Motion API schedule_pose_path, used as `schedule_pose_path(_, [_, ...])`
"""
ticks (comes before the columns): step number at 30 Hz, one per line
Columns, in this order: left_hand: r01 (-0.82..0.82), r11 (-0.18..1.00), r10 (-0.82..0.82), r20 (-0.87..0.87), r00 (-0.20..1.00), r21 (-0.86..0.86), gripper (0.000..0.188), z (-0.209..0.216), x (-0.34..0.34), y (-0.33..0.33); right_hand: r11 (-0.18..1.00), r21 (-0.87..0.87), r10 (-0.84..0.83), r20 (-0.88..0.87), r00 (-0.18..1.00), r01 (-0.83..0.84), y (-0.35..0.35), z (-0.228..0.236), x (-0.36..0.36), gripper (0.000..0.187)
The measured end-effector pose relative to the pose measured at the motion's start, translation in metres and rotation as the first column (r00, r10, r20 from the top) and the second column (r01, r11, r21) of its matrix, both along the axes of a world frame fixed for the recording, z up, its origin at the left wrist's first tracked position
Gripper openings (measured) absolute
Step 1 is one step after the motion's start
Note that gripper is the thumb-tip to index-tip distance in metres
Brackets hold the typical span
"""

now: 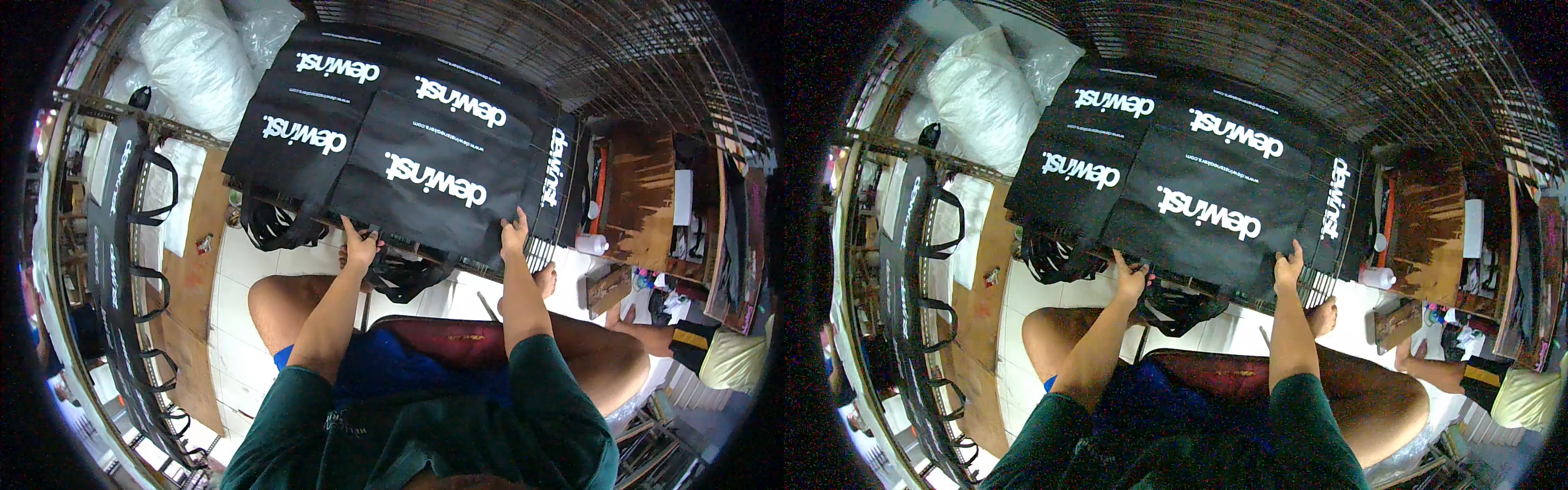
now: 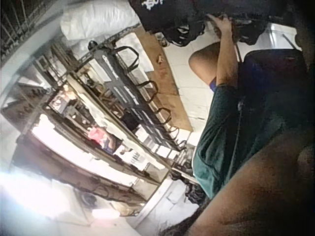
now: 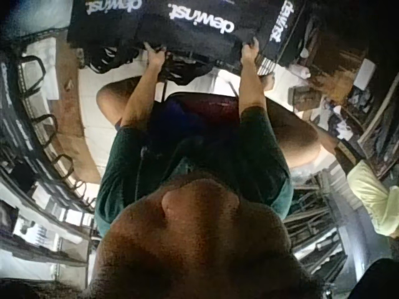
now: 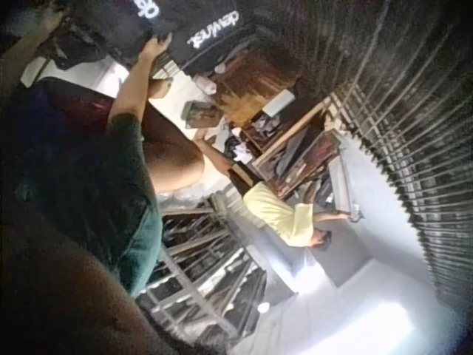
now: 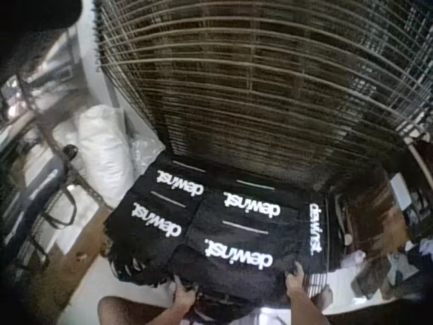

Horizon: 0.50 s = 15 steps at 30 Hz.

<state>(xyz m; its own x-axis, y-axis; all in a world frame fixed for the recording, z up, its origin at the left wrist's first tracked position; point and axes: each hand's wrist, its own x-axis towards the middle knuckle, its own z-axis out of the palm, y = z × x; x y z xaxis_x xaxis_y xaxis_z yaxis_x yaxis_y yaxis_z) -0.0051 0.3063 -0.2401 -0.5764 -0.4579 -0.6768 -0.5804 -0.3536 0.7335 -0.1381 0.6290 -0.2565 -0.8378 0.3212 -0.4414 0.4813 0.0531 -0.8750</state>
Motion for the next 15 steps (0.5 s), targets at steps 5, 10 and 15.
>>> schedule_pose_path(5, [0.065, 0.998, -0.064, -0.003, 0.998, 0.02, 0.093, 0.015, -0.006, 0.002, 0.99, 0.14, -0.005, -0.086, 0.996, 0.017, 0.012, -0.026, 0.001, 0.059])
schedule_pose_path(10, [0.083, 0.995, -0.084, -0.014, 0.996, -0.051, 0.096, 0.004, 0.001, -0.001, 0.969, 0.243, 0.036, 0.009, 0.999, -0.037, 0.003, -0.001, 0.002, 0.058])
schedule_pose_path(15, [0.121, 0.979, -0.121, 0.014, 0.993, -0.161, 0.098, -0.002, -0.001, 0.0, 0.965, 0.257, 0.071, -0.035, 0.997, -0.059, 0.012, -0.014, -0.001, 0.056])
